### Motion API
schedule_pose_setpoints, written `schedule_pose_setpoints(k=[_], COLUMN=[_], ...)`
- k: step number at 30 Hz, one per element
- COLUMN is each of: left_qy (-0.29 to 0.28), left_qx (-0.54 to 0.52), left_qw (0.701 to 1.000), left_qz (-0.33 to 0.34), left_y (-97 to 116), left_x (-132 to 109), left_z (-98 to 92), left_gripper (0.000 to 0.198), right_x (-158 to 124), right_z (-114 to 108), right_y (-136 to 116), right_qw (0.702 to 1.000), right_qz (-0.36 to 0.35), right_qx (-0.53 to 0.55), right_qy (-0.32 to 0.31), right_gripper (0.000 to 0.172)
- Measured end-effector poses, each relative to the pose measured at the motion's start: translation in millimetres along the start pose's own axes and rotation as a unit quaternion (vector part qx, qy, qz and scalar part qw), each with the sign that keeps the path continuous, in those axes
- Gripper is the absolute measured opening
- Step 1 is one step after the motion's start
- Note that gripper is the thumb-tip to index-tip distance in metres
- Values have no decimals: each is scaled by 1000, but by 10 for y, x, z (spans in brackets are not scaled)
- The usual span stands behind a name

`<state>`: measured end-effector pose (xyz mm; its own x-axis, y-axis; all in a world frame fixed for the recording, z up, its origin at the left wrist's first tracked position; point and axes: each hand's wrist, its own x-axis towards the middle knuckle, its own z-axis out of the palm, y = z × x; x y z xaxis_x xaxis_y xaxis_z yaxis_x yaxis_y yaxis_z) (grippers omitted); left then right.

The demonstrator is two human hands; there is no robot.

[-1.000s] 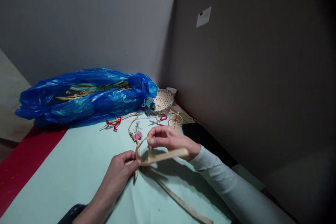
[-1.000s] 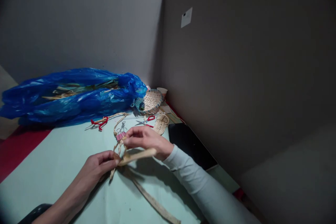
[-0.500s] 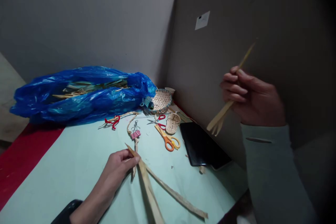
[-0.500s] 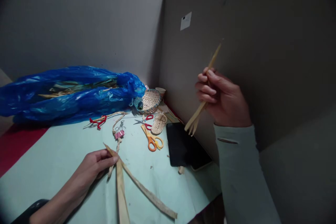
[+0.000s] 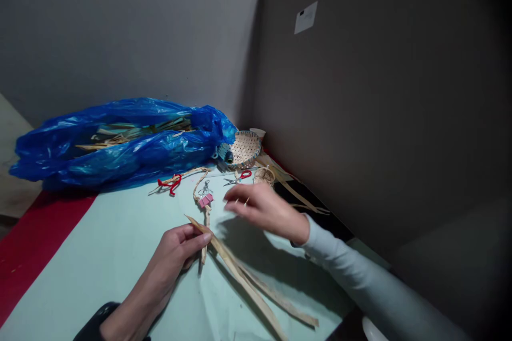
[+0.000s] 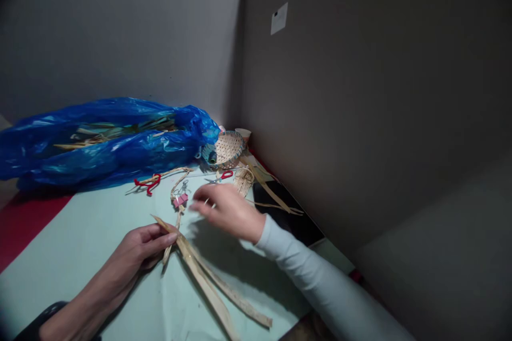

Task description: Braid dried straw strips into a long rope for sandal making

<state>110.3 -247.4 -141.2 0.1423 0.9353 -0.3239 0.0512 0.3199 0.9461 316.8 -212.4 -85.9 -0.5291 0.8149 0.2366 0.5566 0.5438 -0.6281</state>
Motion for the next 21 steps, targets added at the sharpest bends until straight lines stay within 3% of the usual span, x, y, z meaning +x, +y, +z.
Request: schedule_pose_setpoints(k=[2, 5, 10, 13, 16, 21], left_qy=[-2, -3, -1, 7, 23, 18], left_qx=[-4, -6, -3, -14, -50, -74], left_qw=[1000, 1000, 1000, 1000, 998, 996], left_qz=[5, 15, 16, 22, 42, 39], left_y=[-19, -48, -45, -21, -14, 3], left_x=[7, 23, 28, 6, -13, -18], left_z=[1, 1, 14, 35, 48, 42], left_gripper=[33, 35, 36, 35, 39, 41], right_x=[-1, -3, -40, -87, -137, -181], right_z=[253, 458, 355, 319, 381, 493], right_y=[-82, -98, -29, 38, 83, 26], right_qw=[997, 995, 991, 977, 967, 973], right_qz=[9, 28, 79, 126, 131, 125], right_qx=[31, 54, 95, 172, 217, 196], right_qy=[-65, -83, -45, -31, -19, 8], right_gripper=[22, 24, 17, 22, 27, 27])
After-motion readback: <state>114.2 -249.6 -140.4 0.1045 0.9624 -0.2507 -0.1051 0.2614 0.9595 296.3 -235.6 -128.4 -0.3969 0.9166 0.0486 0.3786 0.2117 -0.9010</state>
